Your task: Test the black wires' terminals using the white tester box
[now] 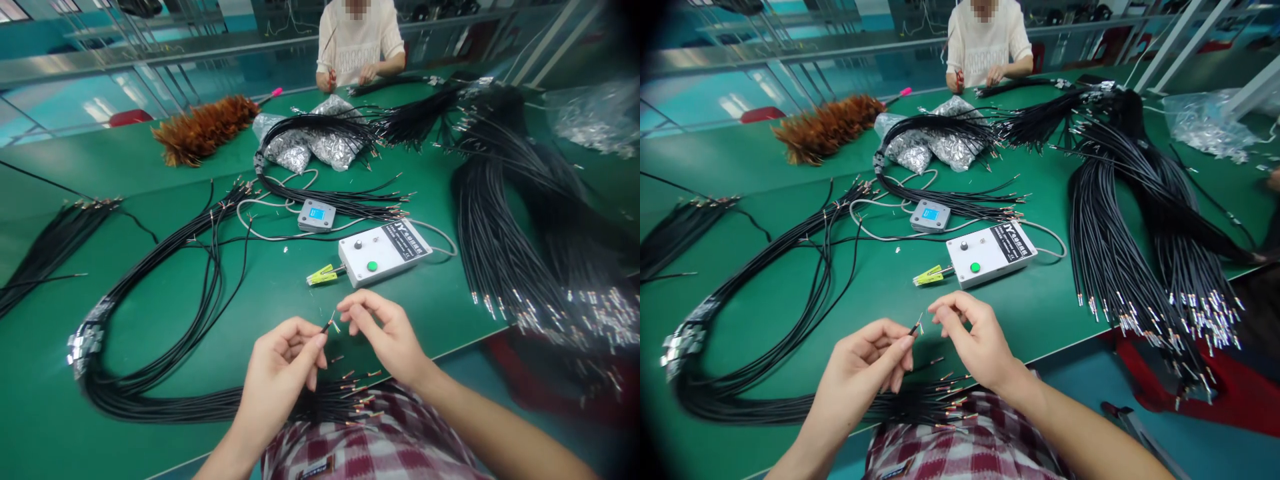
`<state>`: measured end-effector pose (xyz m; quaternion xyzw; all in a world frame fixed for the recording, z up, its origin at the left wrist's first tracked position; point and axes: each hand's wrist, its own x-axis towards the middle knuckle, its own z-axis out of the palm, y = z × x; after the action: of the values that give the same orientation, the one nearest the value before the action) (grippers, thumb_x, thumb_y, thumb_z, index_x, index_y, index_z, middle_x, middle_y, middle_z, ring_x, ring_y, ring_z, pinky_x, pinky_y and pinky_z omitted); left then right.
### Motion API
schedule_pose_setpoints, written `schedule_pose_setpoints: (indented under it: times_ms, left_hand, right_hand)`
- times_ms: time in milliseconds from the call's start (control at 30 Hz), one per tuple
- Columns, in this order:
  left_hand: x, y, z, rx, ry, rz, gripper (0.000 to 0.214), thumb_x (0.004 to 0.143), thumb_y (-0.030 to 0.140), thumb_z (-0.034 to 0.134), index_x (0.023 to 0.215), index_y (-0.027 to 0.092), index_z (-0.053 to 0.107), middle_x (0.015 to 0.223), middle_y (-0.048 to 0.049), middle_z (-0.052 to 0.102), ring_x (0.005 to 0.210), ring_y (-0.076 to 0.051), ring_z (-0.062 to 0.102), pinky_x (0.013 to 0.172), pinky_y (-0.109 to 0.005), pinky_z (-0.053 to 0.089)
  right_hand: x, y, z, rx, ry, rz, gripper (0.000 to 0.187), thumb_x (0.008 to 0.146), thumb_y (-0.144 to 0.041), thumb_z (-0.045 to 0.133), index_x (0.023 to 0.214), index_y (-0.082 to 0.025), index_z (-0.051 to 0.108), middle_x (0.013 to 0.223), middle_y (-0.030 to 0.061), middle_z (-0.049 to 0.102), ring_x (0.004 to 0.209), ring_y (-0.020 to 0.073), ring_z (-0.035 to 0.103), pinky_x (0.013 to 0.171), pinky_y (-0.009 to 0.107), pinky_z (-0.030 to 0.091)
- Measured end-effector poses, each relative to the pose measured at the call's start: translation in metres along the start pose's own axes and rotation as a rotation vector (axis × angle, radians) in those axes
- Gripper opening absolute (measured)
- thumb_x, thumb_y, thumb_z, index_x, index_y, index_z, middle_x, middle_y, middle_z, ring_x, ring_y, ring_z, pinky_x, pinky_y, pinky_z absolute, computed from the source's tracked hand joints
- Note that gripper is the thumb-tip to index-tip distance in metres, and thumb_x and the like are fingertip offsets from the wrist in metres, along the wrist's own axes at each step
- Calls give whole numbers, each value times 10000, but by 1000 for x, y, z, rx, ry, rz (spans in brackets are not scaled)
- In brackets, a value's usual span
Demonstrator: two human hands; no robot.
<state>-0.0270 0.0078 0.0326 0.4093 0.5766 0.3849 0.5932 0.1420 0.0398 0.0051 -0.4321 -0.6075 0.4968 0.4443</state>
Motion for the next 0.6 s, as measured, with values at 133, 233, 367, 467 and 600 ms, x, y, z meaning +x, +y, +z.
schedule_pose_setpoints:
  times_ms: [133,233,367,467,600]
  left_hand:
    - [1,1,5,7,26,4,233,762,354,664,740,138,580,518,28,583,353,-59,466,366,-163,340]
    - [1,-2,5,47,-1,5,229,793,360,638,758,142,579,535,30,579,363,-58,460,375,-165,340]
    - [2,-9,-11,212,-151,30,222,863,369,575,784,163,596,592,12,605,471,-100,528,465,-203,418]
    - [6,-12,-36,476,-187,184,228,874,333,567,746,173,667,733,-36,669,712,-158,617,669,-251,480]
    - [28,-7,-74,616,166,332,225,795,371,641,712,171,699,709,-28,632,697,-167,595,646,-252,460]
  right_hand:
    - [-6,1,-2,-312,39,-320,175,821,-303,713,924,-181,643,811,16,678,690,148,618,692,310,430]
    - [-5,-1,-2,-433,82,-454,79,836,-203,699,889,-186,642,804,10,705,703,147,638,686,309,400]
    - [5,-3,-7,-400,65,-395,118,909,-138,587,815,-195,631,783,-7,697,734,133,636,711,296,407]
    - [12,2,-13,-283,70,-249,136,944,-199,540,842,-203,630,814,-3,672,741,133,621,716,285,437]
    - [7,15,-17,-276,-166,-54,104,925,-226,572,1001,-219,642,941,5,672,736,130,615,712,286,446]
